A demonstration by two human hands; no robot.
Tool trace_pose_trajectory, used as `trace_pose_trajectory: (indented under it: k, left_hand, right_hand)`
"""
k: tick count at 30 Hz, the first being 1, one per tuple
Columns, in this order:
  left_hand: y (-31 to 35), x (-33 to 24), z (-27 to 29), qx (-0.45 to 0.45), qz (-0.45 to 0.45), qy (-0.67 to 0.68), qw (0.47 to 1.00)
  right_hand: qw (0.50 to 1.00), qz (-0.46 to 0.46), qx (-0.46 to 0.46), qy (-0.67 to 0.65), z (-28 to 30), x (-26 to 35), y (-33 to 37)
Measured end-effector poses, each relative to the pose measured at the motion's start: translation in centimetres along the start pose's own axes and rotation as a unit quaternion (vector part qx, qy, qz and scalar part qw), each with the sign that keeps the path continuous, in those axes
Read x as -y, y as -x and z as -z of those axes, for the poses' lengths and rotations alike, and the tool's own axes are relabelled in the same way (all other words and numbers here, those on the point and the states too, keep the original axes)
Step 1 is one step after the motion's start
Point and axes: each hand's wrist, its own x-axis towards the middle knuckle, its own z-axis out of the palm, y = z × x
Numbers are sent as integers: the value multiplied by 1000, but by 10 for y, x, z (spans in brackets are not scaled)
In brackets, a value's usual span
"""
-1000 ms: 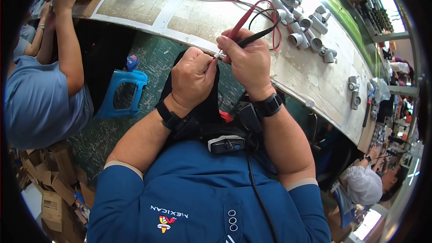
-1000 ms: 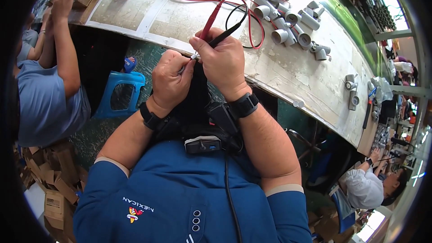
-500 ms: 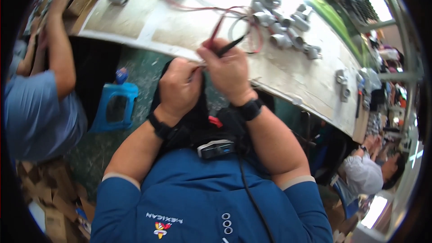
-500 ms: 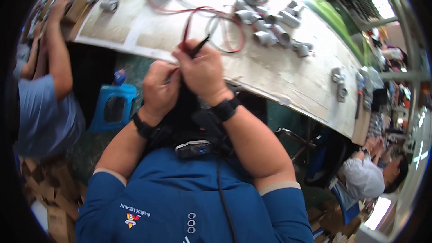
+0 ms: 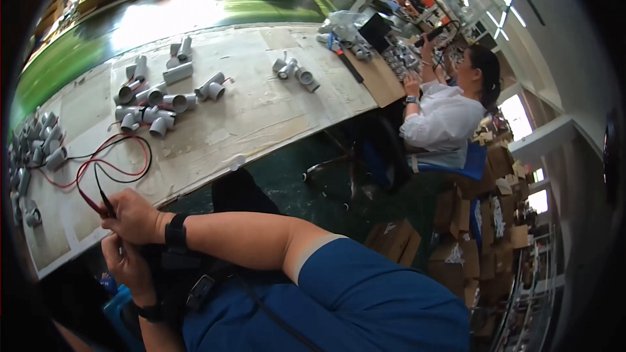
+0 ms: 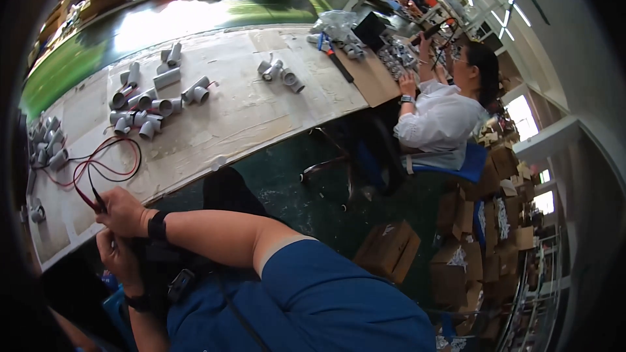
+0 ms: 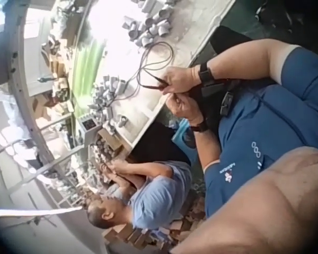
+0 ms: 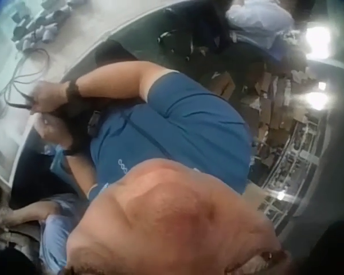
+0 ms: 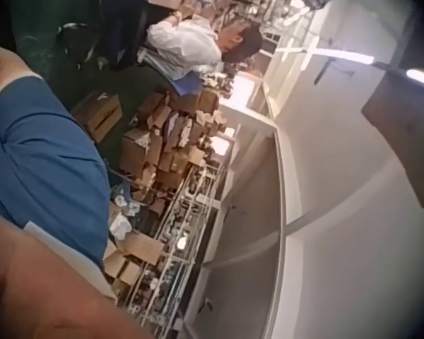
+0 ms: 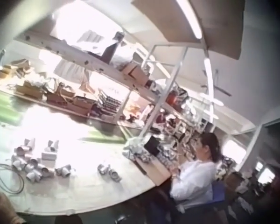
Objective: Test electrical components using a multimeter on a production line.
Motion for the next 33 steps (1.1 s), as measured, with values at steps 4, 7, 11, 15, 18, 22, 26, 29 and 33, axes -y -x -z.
trace_pose_trajectory:
  k: [4,7,11,15,18,22,26,29,33]
  left_hand:
    - [-1,-5,-2,6,8,35,999]
    - [-4,-3,-7,9,-8,23,1000]
    - [-3,-2,-5,6,-5,18,1000]
    - [-1,-2,-6,11,9,25,1000]
    - [-5,-3,-9,15,9,22,1000]
    - [-11,-6,-5,10,-1,2,1000]
    - [-1,-19,21,-30,17,-36,999]
    - [-8,-23,13,11,-2,-80,997]
    - [-51,-37,34,-93,100,1,991]
  right_hand:
    - [1000,5,4,22,3,4,-1]
    - [999,19,-9,45,7,2,-2]
    - [998,30,-10,54,5,3,0]
    - [998,18,-3,53,8,3,-1]
    - [999,11,-2,51,11,2,-4]
    - [999,15,-6,47,6,2,-8]
    - [999,-15,22,-43,-21,0,-6]
    - [1000,20,14,14,18,3,-12]
    - [998,-46,-10,44,72,18,-15]
